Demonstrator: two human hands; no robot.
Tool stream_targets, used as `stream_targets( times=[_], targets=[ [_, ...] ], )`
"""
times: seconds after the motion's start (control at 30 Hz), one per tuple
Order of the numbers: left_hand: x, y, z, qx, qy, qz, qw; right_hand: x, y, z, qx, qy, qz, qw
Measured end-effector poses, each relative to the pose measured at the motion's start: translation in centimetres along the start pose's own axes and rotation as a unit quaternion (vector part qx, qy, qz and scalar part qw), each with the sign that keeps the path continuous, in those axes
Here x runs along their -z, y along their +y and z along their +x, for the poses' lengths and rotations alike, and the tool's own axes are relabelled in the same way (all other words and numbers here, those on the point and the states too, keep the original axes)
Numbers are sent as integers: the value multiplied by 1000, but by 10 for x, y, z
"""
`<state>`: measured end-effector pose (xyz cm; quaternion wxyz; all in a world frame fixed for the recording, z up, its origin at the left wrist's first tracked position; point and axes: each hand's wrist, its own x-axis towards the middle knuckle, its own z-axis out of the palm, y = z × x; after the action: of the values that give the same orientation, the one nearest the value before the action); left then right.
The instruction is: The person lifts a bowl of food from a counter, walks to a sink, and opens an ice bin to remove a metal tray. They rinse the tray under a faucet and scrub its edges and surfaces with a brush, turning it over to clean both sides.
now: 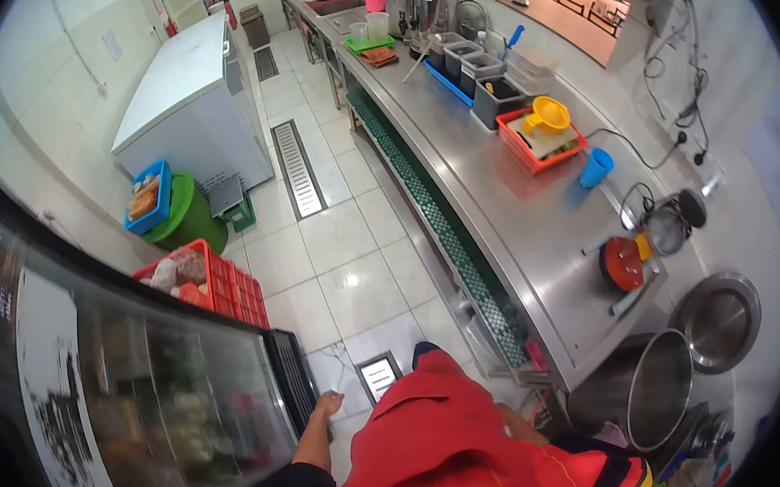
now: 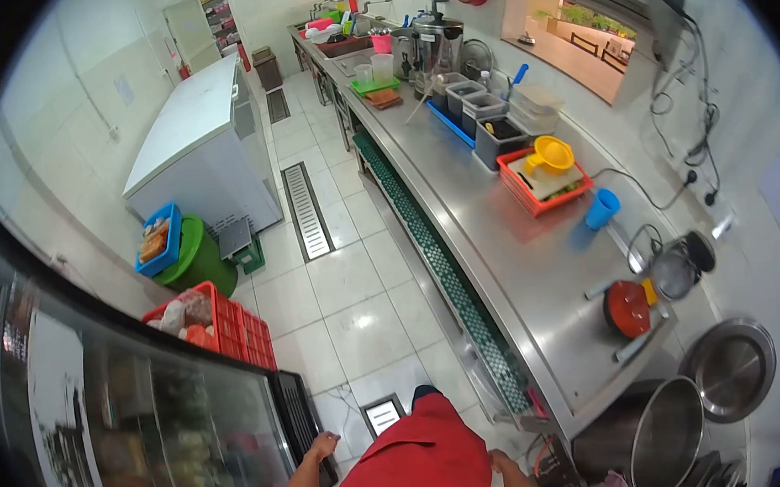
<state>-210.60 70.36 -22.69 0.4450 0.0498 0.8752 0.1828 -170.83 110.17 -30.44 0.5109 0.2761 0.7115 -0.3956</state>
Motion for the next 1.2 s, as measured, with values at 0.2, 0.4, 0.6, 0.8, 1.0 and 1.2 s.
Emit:
stream_targets(
  times=[0.2,0.4,0.6,0.8,1.0,1.2],
  targets=[
    [112,102,115,-8,114,-63,991,147,-78,77,-19,12,56,998],
    [168,187,226,-44,80,-122,988,426,-271,182,94,238,-97,962],
    [305,261,311,-15,214,-252,944,687,-540,137,195,317,-52,927],
    [381,210,467,-99,-22,150,983,803,-672,202,254,234,48,937],
    [564,269,597,-21,-63,78,995,803,-714,247,37,108,237,965],
    [760,377,738,-23,80,-99,992,888,-810,282,187,234,389,871]
  ],
)
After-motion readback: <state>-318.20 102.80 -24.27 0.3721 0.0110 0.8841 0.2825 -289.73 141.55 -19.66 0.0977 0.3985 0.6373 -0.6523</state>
